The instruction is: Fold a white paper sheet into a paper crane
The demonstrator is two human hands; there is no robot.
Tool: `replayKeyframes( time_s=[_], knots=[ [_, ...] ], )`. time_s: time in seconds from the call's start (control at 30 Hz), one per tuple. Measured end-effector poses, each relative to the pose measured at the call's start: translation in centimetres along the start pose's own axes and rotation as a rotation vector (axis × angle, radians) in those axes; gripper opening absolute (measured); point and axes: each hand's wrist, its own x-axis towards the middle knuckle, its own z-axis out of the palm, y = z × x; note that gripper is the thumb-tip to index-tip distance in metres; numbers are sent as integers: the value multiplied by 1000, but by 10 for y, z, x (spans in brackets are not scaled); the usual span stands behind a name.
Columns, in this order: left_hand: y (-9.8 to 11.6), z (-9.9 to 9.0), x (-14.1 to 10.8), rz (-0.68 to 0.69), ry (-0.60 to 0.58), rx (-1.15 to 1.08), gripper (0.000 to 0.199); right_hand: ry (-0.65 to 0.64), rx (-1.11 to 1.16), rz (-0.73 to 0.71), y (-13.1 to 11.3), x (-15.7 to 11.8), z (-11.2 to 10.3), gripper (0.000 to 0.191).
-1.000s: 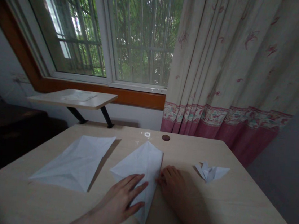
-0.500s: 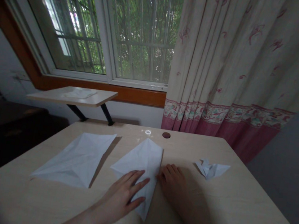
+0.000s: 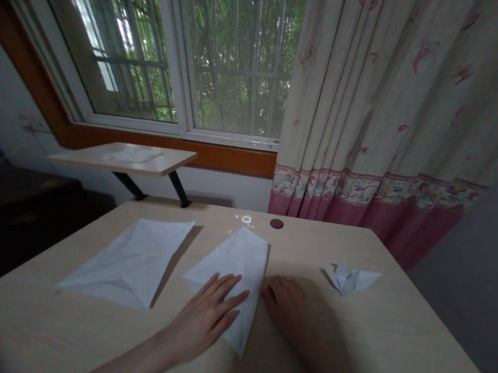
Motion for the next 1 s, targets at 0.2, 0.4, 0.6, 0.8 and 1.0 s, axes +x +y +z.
replayKeyframes(
  time_s=[0.2, 0.4, 0.6, 0.8, 1.0],
  knots=[
    [0, 2, 0, -16, -8, 2, 42, -18, -10, -39, -3, 1, -8, 19],
    [0, 3, 0, -17, -13, 10, 45, -36, -12, -67, -5, 0, -10, 21],
    [1, 2, 0, -25, -20, 5, 45, -53, 4, -138, -11, -2, -11, 19],
    [0, 2, 1, -27, -27, 9, 43, -218, 95, -86, -20, 2, -28, 16],
    [-1, 2, 1, -30, -28, -2, 44, -390, 259, 44, -22, 4, -33, 12]
  ],
)
